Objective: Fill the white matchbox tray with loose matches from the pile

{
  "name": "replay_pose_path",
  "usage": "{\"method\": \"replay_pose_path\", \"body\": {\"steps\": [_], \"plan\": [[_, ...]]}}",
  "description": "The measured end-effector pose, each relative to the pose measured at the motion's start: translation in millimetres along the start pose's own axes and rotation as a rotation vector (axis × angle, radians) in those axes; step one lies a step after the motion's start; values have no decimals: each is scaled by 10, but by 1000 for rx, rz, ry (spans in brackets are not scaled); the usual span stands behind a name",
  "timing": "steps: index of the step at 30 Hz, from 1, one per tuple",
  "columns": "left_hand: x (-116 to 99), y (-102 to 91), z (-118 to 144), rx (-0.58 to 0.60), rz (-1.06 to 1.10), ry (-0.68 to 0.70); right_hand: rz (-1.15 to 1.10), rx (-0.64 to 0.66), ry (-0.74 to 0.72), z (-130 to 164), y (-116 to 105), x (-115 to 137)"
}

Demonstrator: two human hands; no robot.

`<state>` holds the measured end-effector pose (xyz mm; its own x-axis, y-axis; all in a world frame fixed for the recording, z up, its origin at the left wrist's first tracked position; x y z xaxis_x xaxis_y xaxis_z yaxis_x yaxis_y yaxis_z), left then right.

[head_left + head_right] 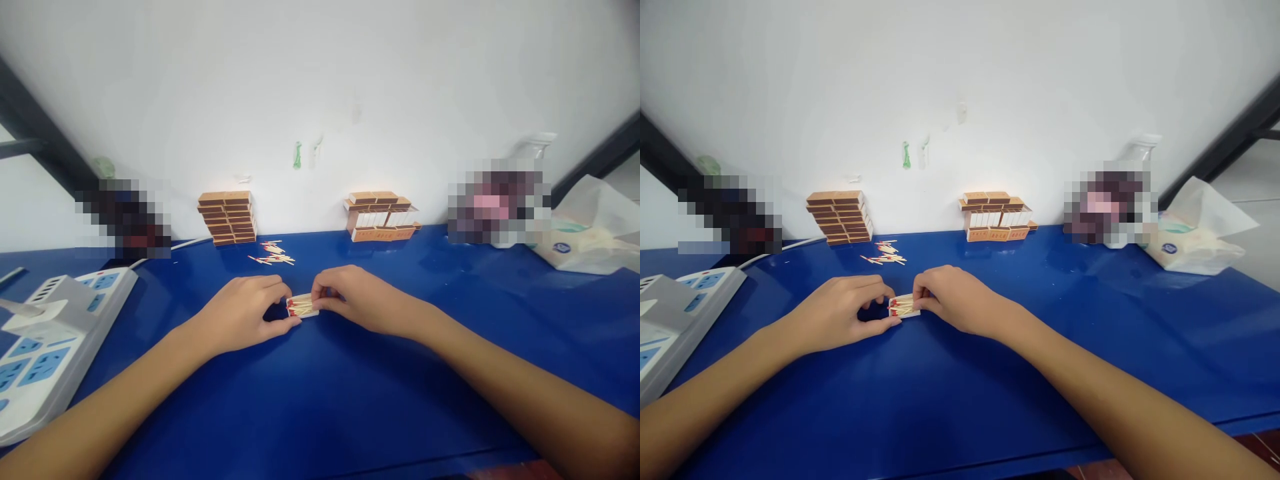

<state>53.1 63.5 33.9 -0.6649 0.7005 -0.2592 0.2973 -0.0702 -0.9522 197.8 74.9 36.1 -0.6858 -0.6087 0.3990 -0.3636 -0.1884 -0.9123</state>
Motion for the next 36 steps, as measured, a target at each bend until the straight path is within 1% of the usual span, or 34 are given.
{"method": "replay_pose_path", "body": {"steps": [3,8,12,17,21,26,31,34,36], "plan": [[-3,9,1,8,-9,0,32,-11,31,-26,16,-25],[2,6,-6,-3,-6,3,27,-41,-56,-6,39,43],[-6,11,6,-7,-10,15,78,-44,-84,30,32,95],[-16,15,9,-5,-7,20,114,-73,-63,11,11,92],[-17,6,-2,-5,-10,14,140,-58,-74,7,31,97],[-31,6,-2,2,-21,28,138,-100,-77,20,-5,105],[-19,6,-4,-11,-7,27,172,-62,-65,8,59,94],[-32,4,-7,-16,2,29,187,-111,-38,12,58,110],[-54,-4,-8,-24,21,38,139,-147,-47,21,53,150]]}}
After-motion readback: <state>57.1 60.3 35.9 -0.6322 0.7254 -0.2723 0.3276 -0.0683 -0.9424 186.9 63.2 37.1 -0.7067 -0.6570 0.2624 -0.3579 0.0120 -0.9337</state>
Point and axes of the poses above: each hand's wrist, its own z-axis away from the middle knuckle, its own y-axis out of the palm, x = y × z, the point moved 8 cm from there along -z, towards the middle knuckle, and after that the axes turned 7 degrees about z, right-handed, at the moved point
